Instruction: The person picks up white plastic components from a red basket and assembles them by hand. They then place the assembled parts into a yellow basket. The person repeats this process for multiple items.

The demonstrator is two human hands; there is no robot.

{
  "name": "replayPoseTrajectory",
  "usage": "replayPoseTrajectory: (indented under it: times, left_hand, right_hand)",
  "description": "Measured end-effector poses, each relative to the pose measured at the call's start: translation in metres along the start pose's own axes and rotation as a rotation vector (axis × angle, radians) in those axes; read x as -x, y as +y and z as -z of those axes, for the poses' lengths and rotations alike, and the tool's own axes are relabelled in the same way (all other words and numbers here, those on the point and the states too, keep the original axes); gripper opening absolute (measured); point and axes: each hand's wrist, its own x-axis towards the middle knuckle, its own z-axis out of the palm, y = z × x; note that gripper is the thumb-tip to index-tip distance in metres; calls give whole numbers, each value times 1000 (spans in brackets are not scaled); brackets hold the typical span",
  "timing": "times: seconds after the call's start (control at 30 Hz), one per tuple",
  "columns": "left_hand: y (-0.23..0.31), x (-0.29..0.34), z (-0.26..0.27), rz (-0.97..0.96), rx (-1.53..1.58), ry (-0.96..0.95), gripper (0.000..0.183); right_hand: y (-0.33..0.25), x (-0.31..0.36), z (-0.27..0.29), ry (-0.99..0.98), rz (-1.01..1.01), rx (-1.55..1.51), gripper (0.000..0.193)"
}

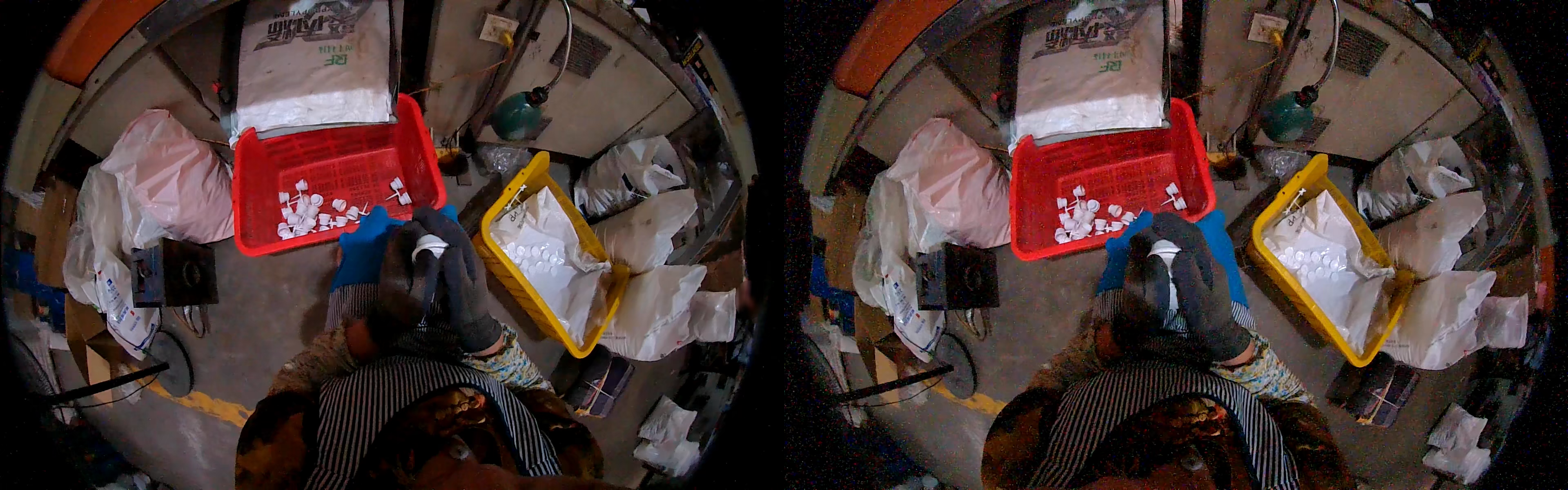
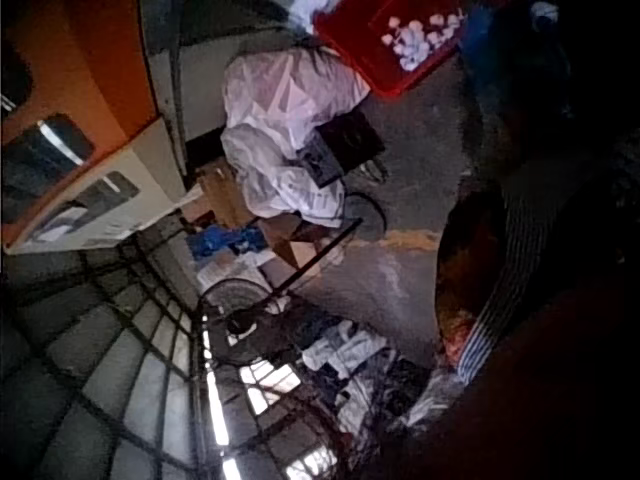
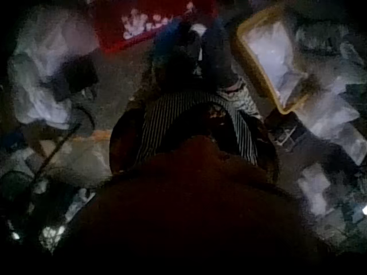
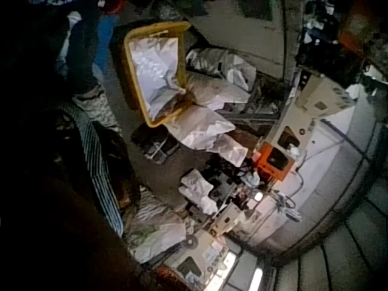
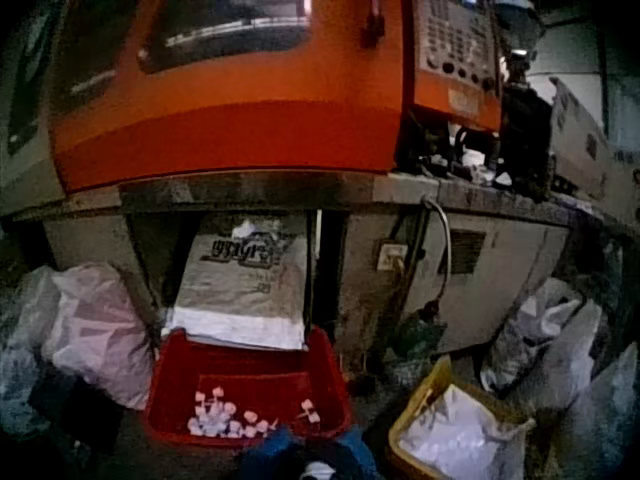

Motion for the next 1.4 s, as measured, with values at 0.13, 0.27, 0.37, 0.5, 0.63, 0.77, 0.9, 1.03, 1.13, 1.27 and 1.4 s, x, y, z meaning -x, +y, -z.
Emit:
replayPoseTrajectory:
  times: [0.13,0.27,0.37,0.5,0.63,0.77,0.9,1.03,1.13,1.27,1.4]
  left_hand:
    - [15,-3,-3,84,79,2,18]
    - [23,-12,4,-151,-248,-83,22]
    - [20,-17,6,-248,-390,-103,27]
    - [-5,-8,0,-285,-554,-12,30]
    - [-30,-4,12,-562,-1056,-19,38]
    - [-84,-3,17,-179,-468,-7,44]
    - [-49,-16,15,-373,-605,-112,42]
    - [-18,-30,19,-524,-678,-128,33]
    - [-26,-27,22,-277,-451,-193,30]
    - [-44,-22,22,-63,-261,-197,33]
    - [-58,-19,22,-215,-467,-169,39]
  right_hand:
    - [-10,-1,-2,41,-22,-98,43]
    - [-6,1,-3,105,-89,-8,43]
    - [-2,3,-3,101,-107,20,41]
    - [-3,-3,2,98,-125,-48,36]
    - [-4,-11,17,110,326,722,33]
    - [-9,-7,16,48,308,767,36]
    - [-7,-7,21,69,143,620,31]
    - [-5,-8,18,28,149,618,26]
    - [-3,-9,16,6,205,636,23]
    - [-2,-12,27,72,-248,91,20]
    - [0,-12,22,147,-357,-56,20]
